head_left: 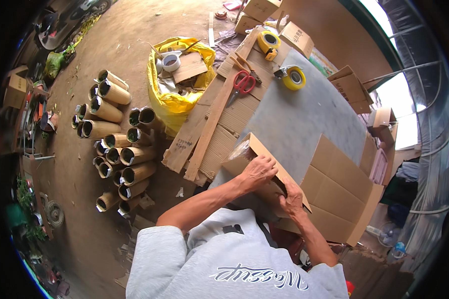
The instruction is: The person cuts a large cardboard sheet with a utility knife, folds it into a box shape, and secures the seams with a tape dispenser. The person repeats the process to assemble a second box. The workspace is cluttered with cardboard pieces, rolls, and tools.
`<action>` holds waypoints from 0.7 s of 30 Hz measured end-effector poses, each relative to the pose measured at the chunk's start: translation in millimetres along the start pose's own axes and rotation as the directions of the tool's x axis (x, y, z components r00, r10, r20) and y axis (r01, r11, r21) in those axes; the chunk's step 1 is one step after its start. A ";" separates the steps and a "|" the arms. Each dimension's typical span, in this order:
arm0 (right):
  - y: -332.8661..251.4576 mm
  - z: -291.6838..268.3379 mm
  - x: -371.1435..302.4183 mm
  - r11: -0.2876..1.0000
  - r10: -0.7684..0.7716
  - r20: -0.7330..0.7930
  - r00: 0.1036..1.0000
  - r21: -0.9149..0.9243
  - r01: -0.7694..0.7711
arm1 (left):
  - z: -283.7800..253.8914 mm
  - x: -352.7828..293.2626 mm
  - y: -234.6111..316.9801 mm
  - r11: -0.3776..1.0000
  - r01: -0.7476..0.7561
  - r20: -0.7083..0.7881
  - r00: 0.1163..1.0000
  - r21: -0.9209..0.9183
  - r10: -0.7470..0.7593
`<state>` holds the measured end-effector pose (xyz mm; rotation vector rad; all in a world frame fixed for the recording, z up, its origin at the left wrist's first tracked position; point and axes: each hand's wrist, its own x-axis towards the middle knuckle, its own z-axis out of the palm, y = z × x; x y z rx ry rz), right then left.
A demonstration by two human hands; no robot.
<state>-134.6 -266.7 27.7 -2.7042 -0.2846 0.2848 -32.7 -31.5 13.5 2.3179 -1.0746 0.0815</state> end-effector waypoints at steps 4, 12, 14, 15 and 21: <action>-18.0 -28.9 7.3 0.998 0.025 0.000 1.000 0.049 -0.025 | -7.2 2.2 -12.7 0.996 -0.071 0.003 0.997 -0.046 0.072; 20.5 -43.6 -79.0 0.801 0.552 -0.481 0.681 0.078 -0.594 | -36.5 1.1 10.6 0.993 -0.022 0.204 0.979 0.116 -0.002; 54.3 -42.9 -107.6 0.633 0.749 -0.362 0.555 0.146 -0.760 | -44.1 6.1 15.3 0.987 -0.044 0.263 0.965 0.152 0.002; 70.1 -39.3 -117.3 0.586 0.796 -0.305 0.523 0.173 -0.791 | -44.1 6.4 16.8 0.985 -0.060 0.283 0.959 0.164 0.011; 85.0 -13.4 -124.6 0.429 0.891 -0.040 0.452 0.402 -0.809 | -39.5 4.8 13.5 0.984 -0.077 0.289 0.957 0.159 0.029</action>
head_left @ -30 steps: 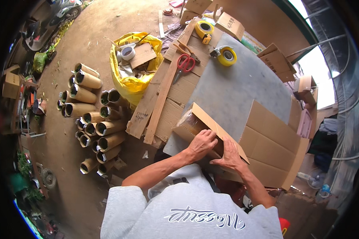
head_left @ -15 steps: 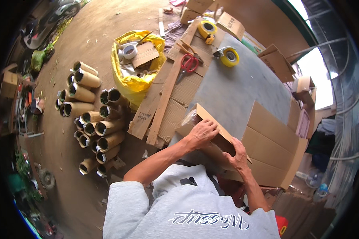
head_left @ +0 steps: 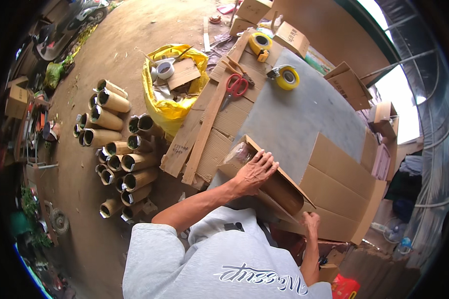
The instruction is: The person cuts a large cardboard sheet with a utility knife, folds it into a box shape, and secures the seams with a tape dispenser. The person repeats the process to assemble a second box. The workspace is cluttered with cardboard pieces, rolls, and tools.
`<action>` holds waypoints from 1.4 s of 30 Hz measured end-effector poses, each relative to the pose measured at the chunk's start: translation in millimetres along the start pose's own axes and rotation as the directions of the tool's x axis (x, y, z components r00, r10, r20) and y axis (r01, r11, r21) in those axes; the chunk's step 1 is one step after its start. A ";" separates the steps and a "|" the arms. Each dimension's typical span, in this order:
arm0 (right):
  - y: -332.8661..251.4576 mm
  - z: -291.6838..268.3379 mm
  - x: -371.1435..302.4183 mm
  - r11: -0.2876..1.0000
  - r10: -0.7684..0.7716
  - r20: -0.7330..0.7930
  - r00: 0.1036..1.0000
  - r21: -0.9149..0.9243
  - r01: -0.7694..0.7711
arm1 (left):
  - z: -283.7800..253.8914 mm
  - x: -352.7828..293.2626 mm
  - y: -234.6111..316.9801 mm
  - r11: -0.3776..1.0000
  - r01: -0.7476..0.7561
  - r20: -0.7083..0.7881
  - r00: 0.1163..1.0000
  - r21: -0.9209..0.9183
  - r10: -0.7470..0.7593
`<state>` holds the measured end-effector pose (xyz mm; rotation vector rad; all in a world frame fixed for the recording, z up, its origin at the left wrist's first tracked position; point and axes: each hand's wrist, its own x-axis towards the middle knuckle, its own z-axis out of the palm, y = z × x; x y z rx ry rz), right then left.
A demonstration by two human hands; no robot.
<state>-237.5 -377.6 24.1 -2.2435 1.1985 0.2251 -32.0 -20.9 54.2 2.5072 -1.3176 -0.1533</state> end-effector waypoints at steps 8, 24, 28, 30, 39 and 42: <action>-11.6 24.7 -5.5 0.989 0.082 0.171 0.982 0.111 -0.102 | 24.0 -2.7 1.3 0.998 0.045 -0.205 0.977 -0.032 -0.051; 7.3 31.7 -1.4 0.971 -0.046 0.168 0.985 0.239 0.005 | 14.4 -5.8 -0.4 0.998 0.030 -0.154 0.987 -0.057 -0.039; 11.6 29.0 -7.0 0.992 0.089 -0.002 0.996 0.091 -0.088 | 13.8 -2.7 -3.9 0.993 -0.013 -0.052 0.999 -0.117 0.007; 17.9 28.2 -18.7 1.000 0.006 -0.190 0.982 -0.026 -0.011 | 14.3 -2.2 -7.1 0.991 -0.041 -0.051 0.998 -0.130 0.035; -122.4 48.0 -54.0 0.657 -0.740 0.035 0.671 -0.175 0.733 | 39.8 22.1 -29.5 0.968 -0.190 -0.157 0.974 -0.162 0.165; -106.9 75.1 -41.9 0.596 -0.798 -0.059 0.600 -0.222 0.771 | 39.2 27.1 -40.6 0.955 -0.223 -0.127 0.971 -0.194 0.201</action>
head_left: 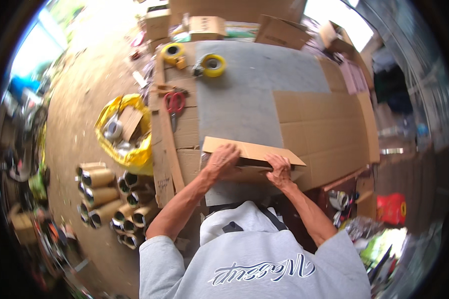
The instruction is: The person cuts a large cardboard sheet with a utility knife, folds it into a box shape, and secures the seams with a tape dispenser. The person repeats the process to assemble a second box. The workspace is cluttered with cardboard pieces, rolls, and tools.
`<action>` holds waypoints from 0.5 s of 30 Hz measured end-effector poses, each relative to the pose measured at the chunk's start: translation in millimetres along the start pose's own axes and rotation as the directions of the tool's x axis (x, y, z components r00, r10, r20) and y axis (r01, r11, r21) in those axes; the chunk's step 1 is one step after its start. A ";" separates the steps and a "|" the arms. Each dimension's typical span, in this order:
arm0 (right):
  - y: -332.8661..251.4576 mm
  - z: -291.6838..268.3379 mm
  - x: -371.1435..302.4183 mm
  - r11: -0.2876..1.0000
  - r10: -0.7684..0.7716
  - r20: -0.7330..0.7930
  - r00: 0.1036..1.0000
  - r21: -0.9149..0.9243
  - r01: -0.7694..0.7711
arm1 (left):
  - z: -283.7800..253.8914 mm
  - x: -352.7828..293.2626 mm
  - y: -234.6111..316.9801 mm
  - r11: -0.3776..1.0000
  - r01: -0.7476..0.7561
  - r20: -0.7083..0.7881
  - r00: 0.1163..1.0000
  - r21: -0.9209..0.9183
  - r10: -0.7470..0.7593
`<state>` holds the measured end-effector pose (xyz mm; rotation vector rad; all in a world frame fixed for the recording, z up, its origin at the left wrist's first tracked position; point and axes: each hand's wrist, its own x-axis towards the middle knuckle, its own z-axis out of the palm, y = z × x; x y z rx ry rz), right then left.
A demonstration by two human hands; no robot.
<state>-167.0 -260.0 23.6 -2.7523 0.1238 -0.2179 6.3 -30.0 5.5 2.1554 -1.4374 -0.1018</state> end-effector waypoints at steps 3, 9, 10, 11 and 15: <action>16.7 12.5 -11.5 0.999 -0.022 -0.060 0.998 0.040 0.024 | -14.0 -6.6 -0.2 1.000 -0.010 0.067 0.998 0.008 0.010; 11.3 8.7 -2.9 0.997 -0.071 -0.113 0.991 0.023 0.075 | -15.1 -23.0 21.4 0.997 0.044 0.047 0.998 0.065 -0.047; 13.0 8.6 1.3 0.993 -0.111 -0.163 0.980 0.029 0.117 | -15.7 -27.0 29.5 0.990 0.098 0.055 0.993 0.098 -0.103; 15.7 12.8 6.3 0.986 -0.153 -0.215 0.965 0.034 0.164 | -13.5 -32.0 31.6 0.986 0.107 0.051 0.992 0.127 -0.115; 25.0 31.2 20.5 0.982 -0.155 -0.247 0.956 0.070 0.177 | -15.9 -32.1 35.9 0.974 0.172 0.050 0.982 0.146 -0.181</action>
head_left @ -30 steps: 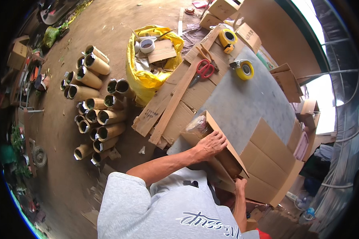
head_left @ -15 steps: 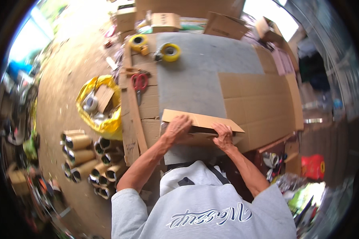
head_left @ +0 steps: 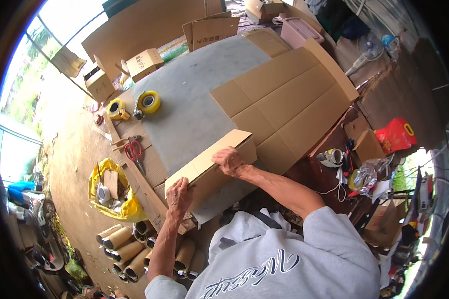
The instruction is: The person cuts a large cardboard sheet with a utility knife, folds it into a box shape, and secures the seams with a tape dispenser. The person repeats the process to assemble a second box. The workspace is cluttered with cardboard pieces, rolls, and tools.
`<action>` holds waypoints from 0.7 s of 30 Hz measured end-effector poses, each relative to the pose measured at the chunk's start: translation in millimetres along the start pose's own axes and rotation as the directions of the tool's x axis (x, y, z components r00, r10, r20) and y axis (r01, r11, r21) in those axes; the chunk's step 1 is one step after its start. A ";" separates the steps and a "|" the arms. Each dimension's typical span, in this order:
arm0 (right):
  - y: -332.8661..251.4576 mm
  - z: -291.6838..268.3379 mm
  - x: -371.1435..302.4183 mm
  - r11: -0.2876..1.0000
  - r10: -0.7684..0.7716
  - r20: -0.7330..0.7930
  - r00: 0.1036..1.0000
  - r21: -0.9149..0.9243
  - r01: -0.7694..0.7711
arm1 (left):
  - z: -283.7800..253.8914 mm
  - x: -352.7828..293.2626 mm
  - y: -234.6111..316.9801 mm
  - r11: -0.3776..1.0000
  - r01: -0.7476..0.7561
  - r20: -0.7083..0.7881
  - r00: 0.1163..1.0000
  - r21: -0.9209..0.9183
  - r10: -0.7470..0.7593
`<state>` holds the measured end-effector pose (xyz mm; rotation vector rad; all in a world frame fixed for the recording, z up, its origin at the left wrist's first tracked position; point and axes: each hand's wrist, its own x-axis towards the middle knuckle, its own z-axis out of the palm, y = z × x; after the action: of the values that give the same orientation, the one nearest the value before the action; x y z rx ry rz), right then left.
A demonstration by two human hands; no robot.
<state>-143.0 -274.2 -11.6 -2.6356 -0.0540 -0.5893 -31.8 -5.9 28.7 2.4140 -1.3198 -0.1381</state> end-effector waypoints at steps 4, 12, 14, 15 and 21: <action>-2.3 0.0 -0.3 0.999 -0.026 -0.036 0.999 0.034 0.027 | 1.3 11.6 15.4 0.999 -0.044 -0.011 0.999 -0.030 0.044; 18.1 31.1 -12.5 0.994 0.031 -0.121 0.992 0.107 -0.018 | 40.3 29.9 39.7 0.993 -0.089 0.003 0.996 -0.074 0.090; -3.2 13.5 -14.4 0.994 0.089 -0.244 0.966 0.077 -0.073 | 37.2 38.2 39.7 0.989 -0.134 -0.042 0.990 -0.056 0.131; -9.5 -0.2 -24.9 0.998 0.055 -0.396 0.917 0.031 -0.046 | 38.5 38.6 33.4 0.988 -0.137 -0.021 0.991 -0.076 0.136; 0.4 -165.2 -213.1 0.801 0.598 -0.453 0.661 0.369 -0.472 | 53.0 33.7 16.8 0.972 -0.224 -0.062 0.974 -0.070 0.220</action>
<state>-402.1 -332.8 34.4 -2.0051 0.7768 -1.0215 -40.4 -56.9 -10.6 2.1737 -1.5195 -0.0604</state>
